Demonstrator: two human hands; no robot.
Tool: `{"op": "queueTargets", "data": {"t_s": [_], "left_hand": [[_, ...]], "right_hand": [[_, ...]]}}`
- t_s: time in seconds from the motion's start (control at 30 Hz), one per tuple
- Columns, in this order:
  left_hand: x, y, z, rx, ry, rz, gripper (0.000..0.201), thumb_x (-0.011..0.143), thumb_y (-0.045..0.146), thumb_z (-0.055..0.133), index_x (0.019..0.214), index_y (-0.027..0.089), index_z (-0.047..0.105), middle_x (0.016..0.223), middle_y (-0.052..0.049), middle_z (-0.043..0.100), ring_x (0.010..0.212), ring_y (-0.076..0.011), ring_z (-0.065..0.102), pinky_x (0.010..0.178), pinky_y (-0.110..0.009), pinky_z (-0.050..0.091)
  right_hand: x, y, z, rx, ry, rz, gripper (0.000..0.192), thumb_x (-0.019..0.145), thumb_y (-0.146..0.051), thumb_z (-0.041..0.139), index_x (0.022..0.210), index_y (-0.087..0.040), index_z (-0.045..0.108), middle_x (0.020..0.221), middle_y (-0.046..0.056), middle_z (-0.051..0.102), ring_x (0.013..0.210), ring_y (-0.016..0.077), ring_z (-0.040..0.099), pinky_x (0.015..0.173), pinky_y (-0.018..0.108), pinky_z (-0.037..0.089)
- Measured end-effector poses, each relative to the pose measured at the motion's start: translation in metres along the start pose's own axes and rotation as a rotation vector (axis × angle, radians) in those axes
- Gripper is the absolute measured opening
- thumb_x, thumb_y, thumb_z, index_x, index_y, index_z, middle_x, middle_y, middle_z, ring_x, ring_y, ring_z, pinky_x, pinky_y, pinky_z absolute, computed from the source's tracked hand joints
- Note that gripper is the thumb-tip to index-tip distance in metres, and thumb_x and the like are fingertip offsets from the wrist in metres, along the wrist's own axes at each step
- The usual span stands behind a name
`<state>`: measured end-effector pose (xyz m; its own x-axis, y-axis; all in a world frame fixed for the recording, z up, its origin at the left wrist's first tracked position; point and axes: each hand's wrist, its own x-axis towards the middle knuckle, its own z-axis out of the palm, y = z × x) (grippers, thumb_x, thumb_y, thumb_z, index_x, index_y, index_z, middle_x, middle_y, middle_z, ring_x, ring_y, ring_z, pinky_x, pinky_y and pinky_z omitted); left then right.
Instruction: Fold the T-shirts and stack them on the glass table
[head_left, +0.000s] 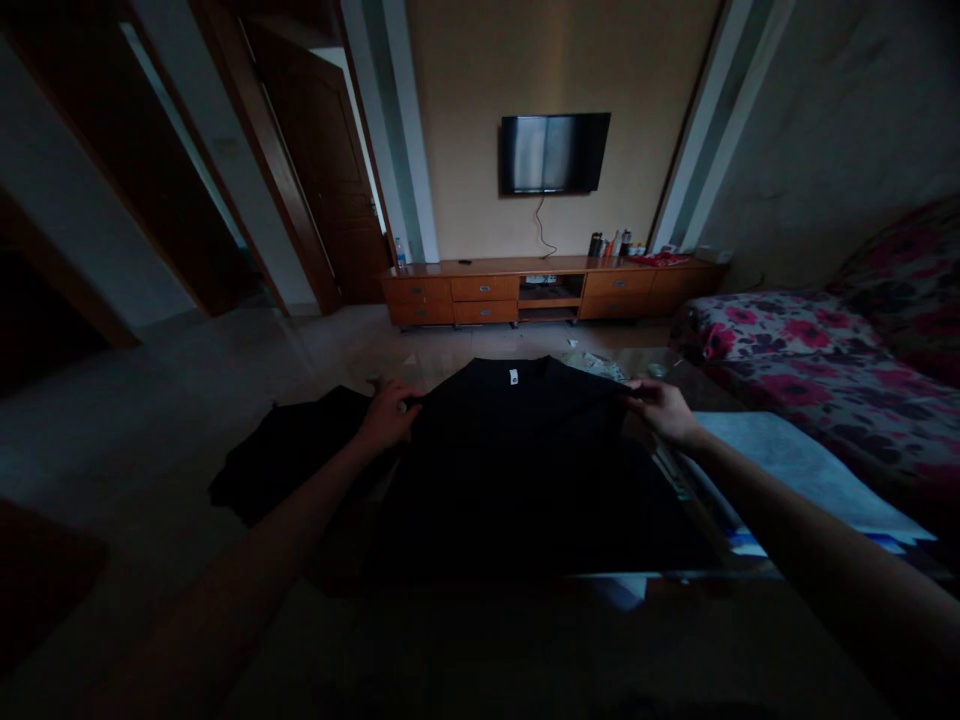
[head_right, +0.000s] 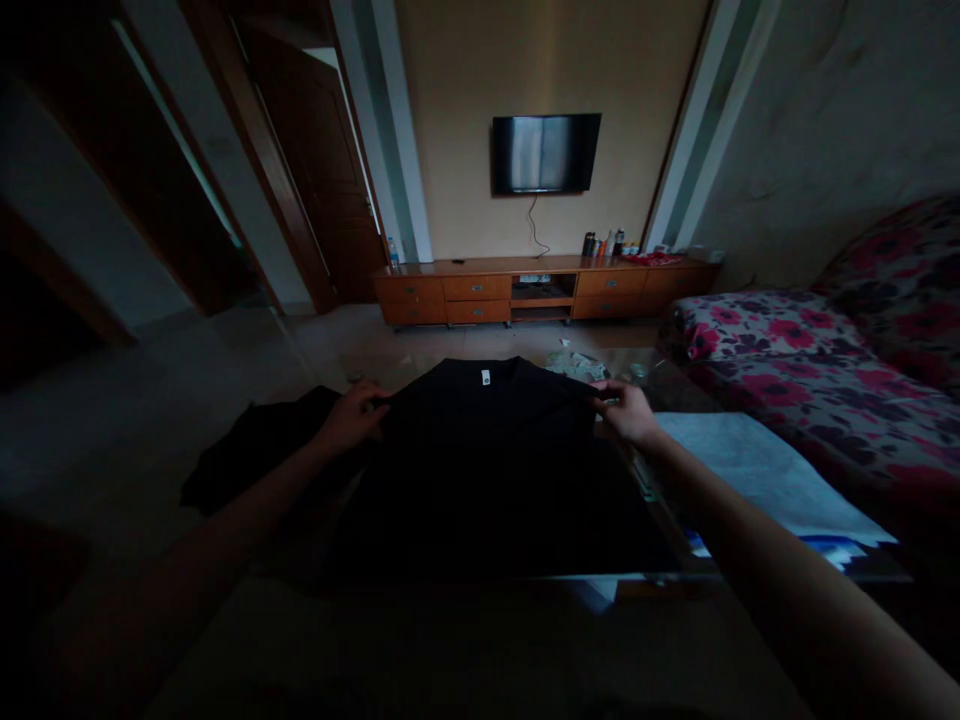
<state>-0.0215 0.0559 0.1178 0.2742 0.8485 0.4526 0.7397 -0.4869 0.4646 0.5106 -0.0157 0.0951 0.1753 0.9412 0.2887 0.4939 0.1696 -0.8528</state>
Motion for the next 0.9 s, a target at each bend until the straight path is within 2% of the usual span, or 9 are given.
{"op": "queueTargets", "data": {"t_s": [0.13,0.23,0.3,0.4,0.53,0.6,0.67,0.77,0.9], "left_hand": [[-0.057,0.013,-0.020,-0.024,-0.077,0.065,0.019,0.086,0.021,0.058,0.099,0.021,0.071,0.106,-0.005,0.065,0.101,-0.0204,0.064,0.094,-0.036,0.051],[-0.100,0.014,-0.014,0.041,-0.188,0.109,0.025,0.082,0.010,0.051,0.095,0.022,0.068,0.105,-0.005,0.064,0.103,-0.0196,0.062,0.096,-0.034,0.050],[-0.122,0.013,-0.006,0.135,-0.310,0.148,0.029,0.078,0.005,0.049,0.094,0.023,0.066,0.106,-0.006,0.063,0.104,-0.0202,0.061,0.095,-0.034,0.050],[-0.140,0.015,0.002,0.358,-0.444,0.202,0.035,0.079,0.002,0.047,0.102,0.024,0.064,0.113,-0.008,0.063,0.108,-0.0240,0.059,0.094,-0.038,0.048],[-0.140,0.038,0.005,0.546,-0.447,0.233,0.045,0.079,0.006,0.054,0.120,0.024,0.062,0.129,-0.011,0.059,0.120,-0.0294,0.054,0.101,-0.045,0.044],[-0.140,0.055,0.011,0.534,-0.439,0.302,0.055,0.080,0.011,0.060,0.133,0.024,0.057,0.137,-0.011,0.056,0.124,-0.0302,0.052,0.105,-0.046,0.042],[-0.142,0.071,0.022,0.499,-0.432,0.379,0.062,0.083,0.014,0.061,0.142,0.026,0.051,0.142,-0.010,0.055,0.126,-0.0295,0.052,0.106,-0.045,0.043],[-0.147,0.087,0.037,0.460,-0.405,0.445,0.057,0.090,0.013,0.055,0.144,0.031,0.052,0.145,-0.007,0.055,0.126,-0.0279,0.054,0.104,-0.045,0.045],[-0.151,0.089,0.040,0.339,-0.346,0.488,0.044,0.097,0.014,0.049,0.136,0.030,0.061,0.140,-0.006,0.060,0.126,-0.0247,0.056,0.105,-0.044,0.047]], "right_hand": [[-0.058,0.013,-0.022,-0.117,-0.081,0.005,0.035,0.078,-0.048,0.067,0.097,-0.018,0.071,0.099,0.011,0.074,0.091,0.0264,0.070,0.087,0.040,0.057],[-0.093,0.028,-0.024,-0.301,-0.158,-0.037,0.026,0.077,-0.031,0.060,0.097,-0.020,0.071,0.104,0.011,0.072,0.097,0.0269,0.068,0.094,0.043,0.054],[-0.109,0.034,-0.020,-0.469,-0.234,-0.091,0.026,0.075,-0.022,0.057,0.096,-0.020,0.072,0.110,0.011,0.069,0.106,0.0264,0.064,0.101,0.042,0.050],[-0.125,0.030,-0.008,-0.749,-0.315,-0.131,0.027,0.080,-0.017,0.053,0.099,-0.019,0.071,0.120,0.013,0.063,0.115,0.0260,0.059,0.105,0.041,0.046],[-0.141,0.002,0.021,-1.084,-0.241,-0.176,0.042,0.085,-0.012,0.050,0.123,-0.019,0.066,0.139,0.018,0.055,0.126,0.0336,0.050,0.104,0.049,0.042],[-0.148,-0.015,0.039,-1.079,-0.288,-0.318,0.052,0.085,-0.009,0.049,0.134,-0.020,0.060,0.146,0.017,0.051,0.131,0.0340,0.048,0.106,0.049,0.040],[-0.155,-0.029,0.055,-0.990,-0.382,-0.428,0.052,0.086,-0.009,0.049,0.135,-0.023,0.058,0.148,0.014,0.052,0.133,0.0319,0.047,0.107,0.048,0.039],[-0.164,-0.038,0.073,-0.858,-0.446,-0.438,0.042,0.088,-0.013,0.048,0.126,-0.022,0.061,0.145,0.011,0.055,0.133,0.0288,0.048,0.107,0.046,0.040],[-0.170,-0.029,0.075,-0.720,-0.406,-0.387,0.033,0.093,-0.020,0.044,0.122,-0.020,0.060,0.145,0.013,0.056,0.138,0.0256,0.046,0.112,0.045,0.038]]}}
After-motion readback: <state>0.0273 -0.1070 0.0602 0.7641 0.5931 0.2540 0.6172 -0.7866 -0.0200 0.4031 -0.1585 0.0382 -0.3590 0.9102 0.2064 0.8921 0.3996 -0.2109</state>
